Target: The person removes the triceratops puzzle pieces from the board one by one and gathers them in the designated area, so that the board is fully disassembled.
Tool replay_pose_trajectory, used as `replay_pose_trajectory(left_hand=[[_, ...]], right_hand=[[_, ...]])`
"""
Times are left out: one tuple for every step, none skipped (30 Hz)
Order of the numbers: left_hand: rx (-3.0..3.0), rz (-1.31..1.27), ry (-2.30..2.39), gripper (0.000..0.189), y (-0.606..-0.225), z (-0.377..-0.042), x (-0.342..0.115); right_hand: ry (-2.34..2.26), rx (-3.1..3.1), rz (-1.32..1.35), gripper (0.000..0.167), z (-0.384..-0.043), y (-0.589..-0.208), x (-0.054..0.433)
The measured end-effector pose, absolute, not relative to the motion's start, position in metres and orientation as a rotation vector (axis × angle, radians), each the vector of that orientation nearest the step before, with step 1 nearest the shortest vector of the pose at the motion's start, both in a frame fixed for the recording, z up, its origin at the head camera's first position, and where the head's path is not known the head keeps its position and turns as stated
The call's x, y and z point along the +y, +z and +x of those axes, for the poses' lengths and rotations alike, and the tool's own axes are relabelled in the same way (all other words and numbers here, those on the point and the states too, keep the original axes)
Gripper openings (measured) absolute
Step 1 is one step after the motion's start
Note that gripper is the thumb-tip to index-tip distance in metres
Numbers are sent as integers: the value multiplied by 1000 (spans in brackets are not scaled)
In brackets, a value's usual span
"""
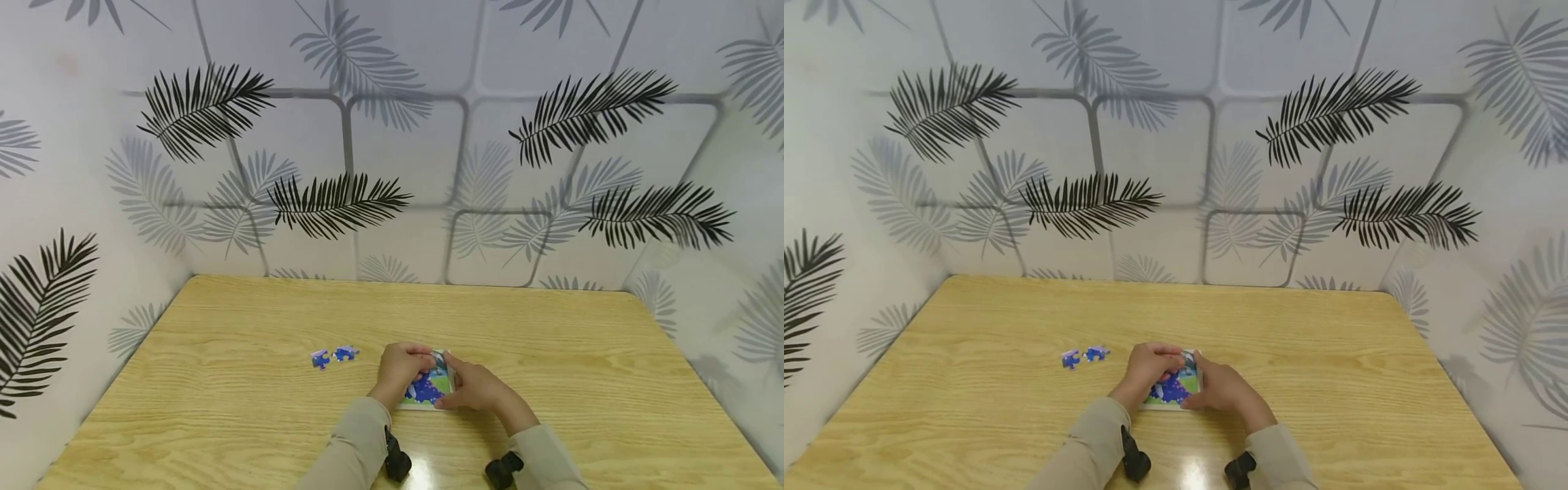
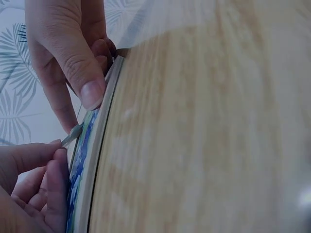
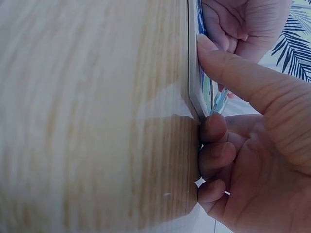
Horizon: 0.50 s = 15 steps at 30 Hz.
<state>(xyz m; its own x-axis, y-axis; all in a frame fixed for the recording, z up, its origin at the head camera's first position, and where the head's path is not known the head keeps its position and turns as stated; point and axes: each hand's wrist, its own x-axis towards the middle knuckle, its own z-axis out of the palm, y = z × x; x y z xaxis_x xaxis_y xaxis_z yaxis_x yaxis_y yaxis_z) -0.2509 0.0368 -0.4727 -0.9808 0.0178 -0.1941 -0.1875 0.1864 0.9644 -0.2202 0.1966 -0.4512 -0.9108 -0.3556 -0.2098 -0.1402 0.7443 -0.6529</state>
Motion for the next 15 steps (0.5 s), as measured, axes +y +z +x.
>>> replay_pose_trajectory(left_hand=[[2286, -178, 1902, 14, -473, -251, 37], [2279, -188, 1906, 14, -472, -251, 36], [2270, -199, 1911, 14, -472, -252, 36], [2260, -206, 1916, 14, -472, -252, 36], [2253, -214, 1918, 15, -472, -252, 35], [2242, -224, 1919, 15, -471, -253, 35], [2232, -233, 1922, 15, -471, -253, 35], [2218, -245, 1925, 15, -470, -253, 34], [2202, -255, 1928, 15, -470, -253, 34], [2194, -259, 1929, 15, -470, -254, 34], [2178, -262, 1936, 15, -470, -254, 33], [2154, -264, 1949, 15, -469, -254, 32], [2130, -264, 1962, 15, -469, -254, 32], [2106, -261, 1975, 15, -469, -254, 31], [2086, -252, 1986, 15, -469, -254, 31]], right_hand=[[-946, 2624, -384, 95, -220, -451, 197], [-944, 2625, -384, 95, -221, -451, 196], [-941, 2628, -381, 96, -221, -451, 196], [-937, 2634, -380, 96, -221, -451, 196], [-935, 2636, -377, 96, -221, -452, 196], [-937, 2635, -372, 97, -221, -451, 196], [-940, 2635, -364, 97, -221, -452, 196], [-944, 2636, -358, 97, -221, -452, 196], [-951, 2633, -350, 98, -221, -452, 196], [-954, 2633, -345, 98, -221, -452, 196], [-963, 2629, -337, 98, -221, -453, 195], [-975, 2626, -329, 98, -221, -453, 195], [-985, 2624, -325, 98, -221, -453, 195], [-993, 2621, -322, 98, -221, -453, 195], [-994, 2622, -313, 98, -221, -454, 195]])
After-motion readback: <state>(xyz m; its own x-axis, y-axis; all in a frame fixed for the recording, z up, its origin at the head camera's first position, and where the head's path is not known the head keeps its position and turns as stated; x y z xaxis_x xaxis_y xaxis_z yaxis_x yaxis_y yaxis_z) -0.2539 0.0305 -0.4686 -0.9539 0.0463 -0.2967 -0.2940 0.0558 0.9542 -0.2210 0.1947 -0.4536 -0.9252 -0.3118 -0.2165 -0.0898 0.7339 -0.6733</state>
